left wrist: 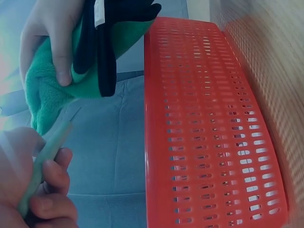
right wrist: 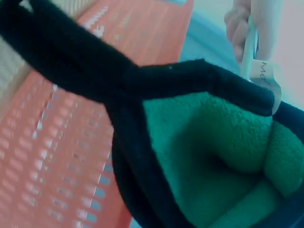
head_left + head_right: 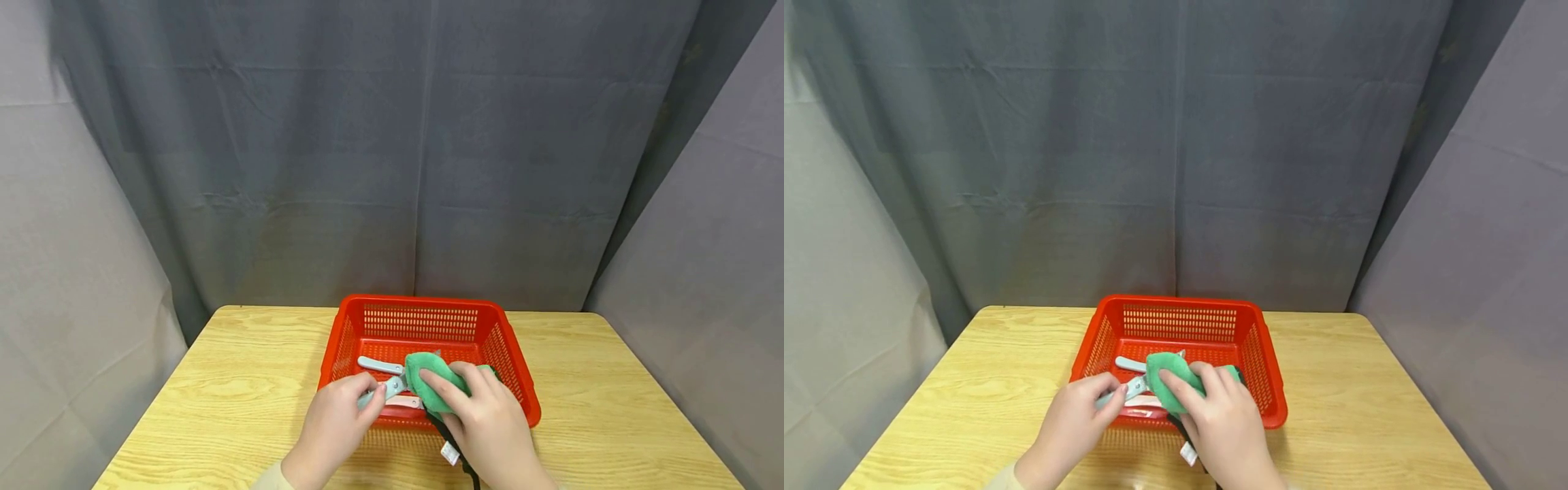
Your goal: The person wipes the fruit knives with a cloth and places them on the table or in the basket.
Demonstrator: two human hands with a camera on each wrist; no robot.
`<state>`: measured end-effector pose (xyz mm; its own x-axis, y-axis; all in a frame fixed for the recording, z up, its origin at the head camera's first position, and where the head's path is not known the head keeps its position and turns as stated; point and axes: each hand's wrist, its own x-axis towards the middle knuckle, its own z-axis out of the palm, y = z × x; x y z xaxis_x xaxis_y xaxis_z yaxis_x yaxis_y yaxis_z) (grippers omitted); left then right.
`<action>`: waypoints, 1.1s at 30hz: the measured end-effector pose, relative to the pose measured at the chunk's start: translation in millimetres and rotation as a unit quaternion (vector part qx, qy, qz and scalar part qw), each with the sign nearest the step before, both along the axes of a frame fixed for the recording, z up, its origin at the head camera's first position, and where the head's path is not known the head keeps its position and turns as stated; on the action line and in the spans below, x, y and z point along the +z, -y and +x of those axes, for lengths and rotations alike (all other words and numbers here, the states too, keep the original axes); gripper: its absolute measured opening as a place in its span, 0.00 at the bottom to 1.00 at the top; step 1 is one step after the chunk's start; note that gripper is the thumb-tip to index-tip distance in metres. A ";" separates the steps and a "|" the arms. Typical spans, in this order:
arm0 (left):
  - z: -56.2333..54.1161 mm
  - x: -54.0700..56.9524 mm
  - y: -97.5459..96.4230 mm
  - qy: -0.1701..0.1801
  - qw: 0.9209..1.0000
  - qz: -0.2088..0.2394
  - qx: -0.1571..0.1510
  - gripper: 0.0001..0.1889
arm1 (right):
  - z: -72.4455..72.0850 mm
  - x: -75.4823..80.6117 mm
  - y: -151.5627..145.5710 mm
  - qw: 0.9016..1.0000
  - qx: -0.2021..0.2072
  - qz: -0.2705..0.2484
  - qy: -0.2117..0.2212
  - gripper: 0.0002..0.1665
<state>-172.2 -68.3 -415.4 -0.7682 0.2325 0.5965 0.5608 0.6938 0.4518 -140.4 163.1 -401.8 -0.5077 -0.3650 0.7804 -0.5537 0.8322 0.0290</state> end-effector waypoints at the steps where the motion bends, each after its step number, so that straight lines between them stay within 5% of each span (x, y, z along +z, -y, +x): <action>1: -0.1 -0.7 -0.3 -0.004 1.000 0.001 -0.002 0.09 | 0.9 -1.3 2.7 1.000 0.005 0.003 -0.001 0.46; 10: 2.1 -1.2 -0.2 -0.020 1.000 0.012 -0.017 0.09 | -0.7 -8.5 5.5 1.000 0.000 0.003 0.001 0.47; 22: 4.1 2.3 1.4 0.006 0.999 0.017 -0.033 0.09 | -6.5 -6.9 -12.0 0.995 -0.075 -0.025 0.062 0.44; 33: -8.1 14.2 8.7 0.060 0.997 -0.022 -0.044 0.09 | -4.0 -8.6 -23.9 0.998 -0.041 -0.039 0.018 0.47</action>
